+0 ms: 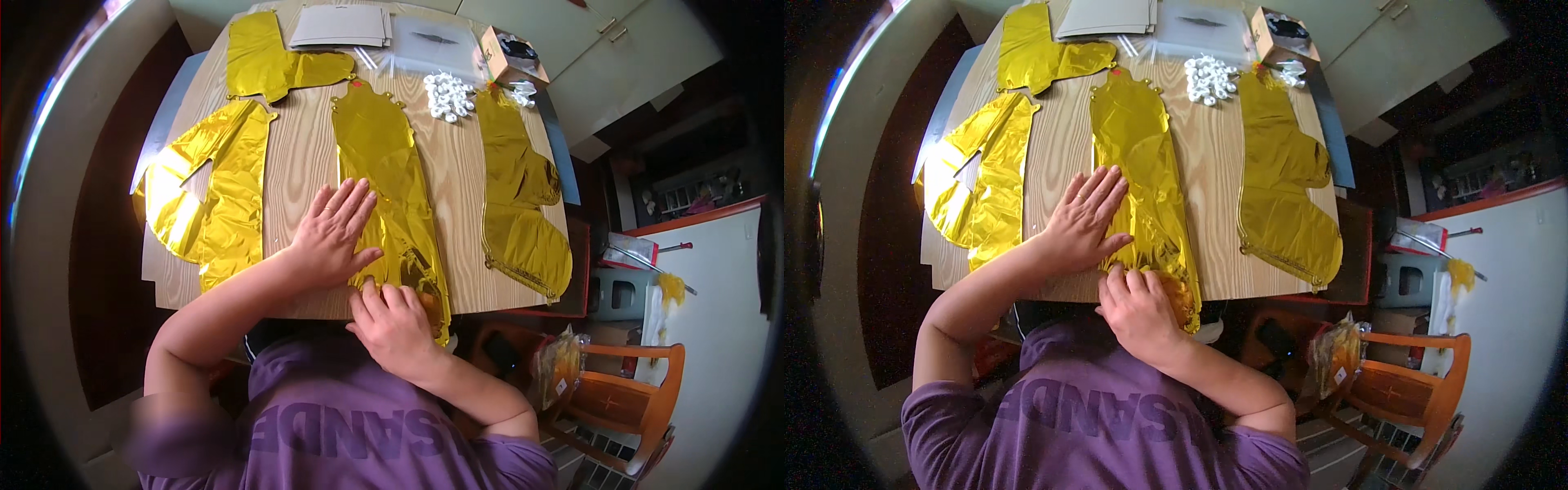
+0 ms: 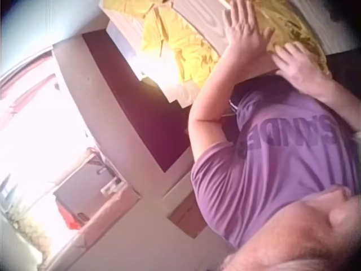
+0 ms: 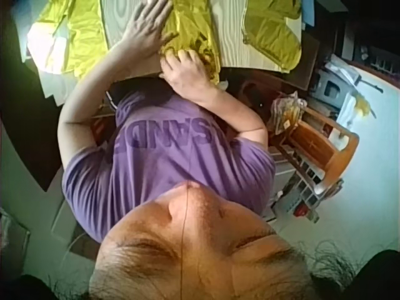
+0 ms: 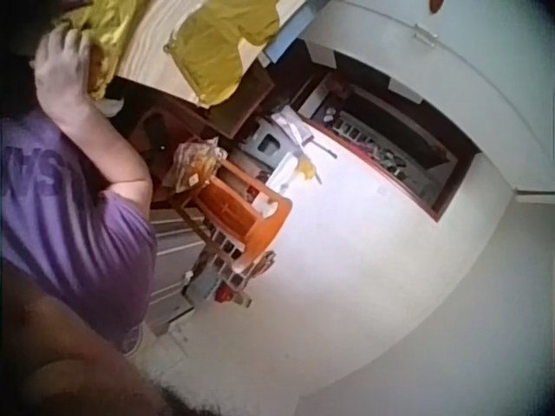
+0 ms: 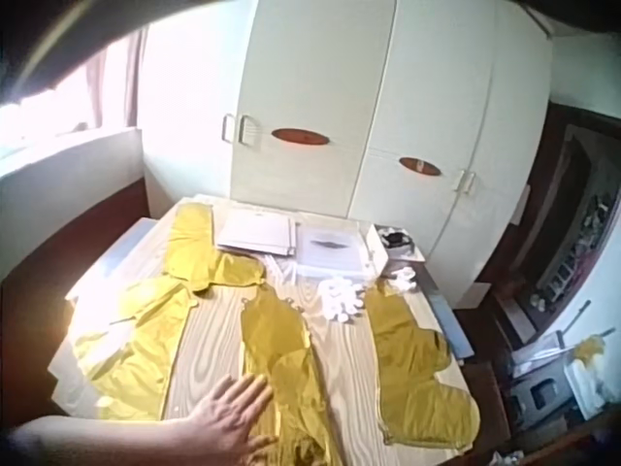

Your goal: Attaching plastic valves to deflated gold foil balloons and folding them.

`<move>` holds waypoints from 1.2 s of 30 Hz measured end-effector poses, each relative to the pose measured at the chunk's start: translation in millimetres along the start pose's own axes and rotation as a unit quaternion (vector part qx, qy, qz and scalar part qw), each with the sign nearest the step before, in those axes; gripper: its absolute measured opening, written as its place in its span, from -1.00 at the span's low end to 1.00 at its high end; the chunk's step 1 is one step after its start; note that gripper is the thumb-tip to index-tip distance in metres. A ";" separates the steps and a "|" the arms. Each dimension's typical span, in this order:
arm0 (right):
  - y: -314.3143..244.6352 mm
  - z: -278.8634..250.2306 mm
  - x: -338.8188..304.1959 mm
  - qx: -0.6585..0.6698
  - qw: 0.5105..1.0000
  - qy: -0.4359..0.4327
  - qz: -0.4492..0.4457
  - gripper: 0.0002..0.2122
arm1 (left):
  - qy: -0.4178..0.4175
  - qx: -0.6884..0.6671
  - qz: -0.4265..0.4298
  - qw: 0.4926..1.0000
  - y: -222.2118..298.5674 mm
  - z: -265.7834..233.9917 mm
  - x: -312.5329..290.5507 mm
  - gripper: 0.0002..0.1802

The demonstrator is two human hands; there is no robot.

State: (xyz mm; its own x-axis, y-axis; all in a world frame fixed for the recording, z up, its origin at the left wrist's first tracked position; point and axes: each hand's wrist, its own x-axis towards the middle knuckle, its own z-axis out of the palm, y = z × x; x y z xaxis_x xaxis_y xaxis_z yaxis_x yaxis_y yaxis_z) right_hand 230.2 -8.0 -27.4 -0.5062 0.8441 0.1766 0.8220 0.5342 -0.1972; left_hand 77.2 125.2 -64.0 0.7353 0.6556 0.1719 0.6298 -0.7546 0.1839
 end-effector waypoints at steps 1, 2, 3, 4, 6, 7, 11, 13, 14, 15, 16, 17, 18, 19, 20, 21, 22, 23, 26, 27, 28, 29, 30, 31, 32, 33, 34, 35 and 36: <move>3.1 -6.9 0.5 0.040 0.999 -0.013 0.007 -0.56 | 0.012 -0.005 0.008 1.000 -4.3 2.7 -1.0 -0.11; 8.4 -12.6 0.7 0.080 0.996 -0.026 0.013 -0.57 | 0.024 -0.009 0.015 1.000 -8.6 4.7 -1.8 -0.10; 18.0 -16.0 -1.1 0.087 0.996 0.000 0.033 -0.58 | 0.013 -0.004 0.020 1.000 -10.0 4.8 -1.8 -0.09; 32.1 -20.0 -1.1 0.095 0.994 0.026 0.050 -0.59 | 0.003 0.002 0.023 1.000 -12.5 3.4 -1.9 -0.08; 65.0 -25.8 1.5 0.084 0.992 0.046 0.078 -0.58 | -0.016 0.009 0.032 0.999 -20.6 0.9 -2.6 -0.07; 79.7 -27.4 2.3 0.061 0.993 0.041 0.095 -0.56 | -0.024 0.008 0.046 0.999 -24.3 -1.6 -0.5 -0.07; 110.6 -1.9 2.3 0.002 0.997 0.004 0.080 -0.48 | -0.013 -0.035 0.065 0.997 -25.2 -14.6 4.1 -0.07; 107.6 9.9 1.0 0.005 0.998 -0.022 0.060 -0.45 | -0.021 -0.010 0.058 0.998 -20.1 -15.6 -0.2 -0.07; 105.2 11.5 -0.6 0.009 0.998 -0.017 0.060 -0.43 | -0.028 -0.006 0.051 0.998 -17.9 -12.3 -3.5 -0.07; 103.3 12.5 -0.9 0.009 0.998 -0.019 0.062 -0.43 | -0.035 -0.002 0.042 0.998 -17.7 -10.5 -7.2 -0.07; 102.1 12.7 -1.1 0.009 0.998 -0.020 0.065 -0.42 | -0.034 -0.006 0.037 0.999 -18.8 -10.1 -8.9 -0.06; 101.9 12.3 -0.5 0.010 0.997 -0.022 0.069 -0.41 | -0.028 -0.005 0.034 0.999 -19.6 -9.3 -9.8 -0.06; 102.8 10.9 0.1 0.005 0.997 -0.030 0.064 -0.39 | -0.023 -0.005 0.032 0.999 -19.3 -8.3 -10.3 -0.05; 102.7 10.9 -0.1 0.007 0.997 -0.032 0.064 -0.39 | -0.018 -0.004 0.031 0.999 -18.8 -7.4 -10.7 -0.05; 102.5 11.1 -0.1 0.008 0.997 -0.035 0.063 -0.38 | -0.016 0.003 0.024 1.000 -17.7 -6.3 -12.2 -0.05; 103.5 10.2 0.2 0.007 0.997 -0.038 0.063 -0.38 | -0.013 0.009 0.017 1.000 -16.4 -4.8 -12.7 -0.04; 104.4 9.6 -0.3 0.003 0.997 -0.039 0.066 -0.37 | -0.009 0.015 0.010 1.000 -15.6 -4.4 -12.1 -0.04; 105.2 9.3 -1.3 -0.001 0.997 -0.041 0.068 -0.37 | -0.013 0.014 0.006 1.000 -14.9 -4.9 -10.4 -0.04; 106.7 8.4 -0.7 -0.010 0.996 -0.059 0.069 -0.36 | -0.027 0.006 -0.005 1.000 -12.6 -5.1 -9.4 -0.04; 106.7 6.8 0.1 -0.014 0.995 -0.065 0.069 -0.36 | -0.026 0.005 -0.005 1.000 -12.4 -5.7 -9.6 -0.04; 106.9 6.3 0.2 -0.008 0.996 -0.064 0.068 -0.37 | -0.025 0.003 -0.006 1.000 -12.2 -6.7 -9.8 -0.04; 107.1 5.8 0.3 -0.002 0.996 -0.063 0.067 -0.38 | -0.031 -0.003 -0.002 1.000 -12.2 -8.4 -9.7 -0.05; 107.6 5.7 0.5 0.004 0.996 -0.062 0.066 -0.39 | -0.038 -0.008 0.003 0.999 -12.7 -10.7 -9.3 -0.05; 109.2 4.3 0.7 0.025 0.996 -0.056 0.068 -0.40 | -0.044 -0.013 0.007 0.999 -13.3 -13.0 -8.9 -0.05; 111.9 1.6 1.3 0.045 0.995 -0.051 0.069 -0.41 | -0.027 -0.021 0.006 0.999 -14.0 -15.7 -8.2 -0.07; 113.6 0.1 1.8 0.067 0.994 -0.047 0.069 -0.42 | -0.011 -0.030 0.004 0.999 -14.5 -17.8 -8.8 -0.08; 114.3 -0.9 2.8 0.081 0.994 -0.021 0.064 -0.45 | 0.005 -0.039 0.001 0.999 -15.0 -18.4 -9.9 -0.09; 114.7 -1.4 2.1 0.079 0.995 -0.015 0.064 -0.45 | -0.003 -0.031 0.003 1.000 -16.9 -16.6 -12.7 -0.10; 116.1 -3.2 2.1 0.076 0.995 -0.010 0.064 -0.46 | -0.009 -0.024 0.005 1.000 -20.5 -14.3 -15.2 -0.10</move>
State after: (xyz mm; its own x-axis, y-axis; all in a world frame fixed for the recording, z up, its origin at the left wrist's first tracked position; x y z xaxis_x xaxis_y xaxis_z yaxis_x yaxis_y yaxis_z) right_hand 325.4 55.6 -46.9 -0.4064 0.9054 0.1226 0.8317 0.4221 -0.3606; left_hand 49.5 131.1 -56.5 0.7469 0.6464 0.1559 0.6097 -0.7593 0.2275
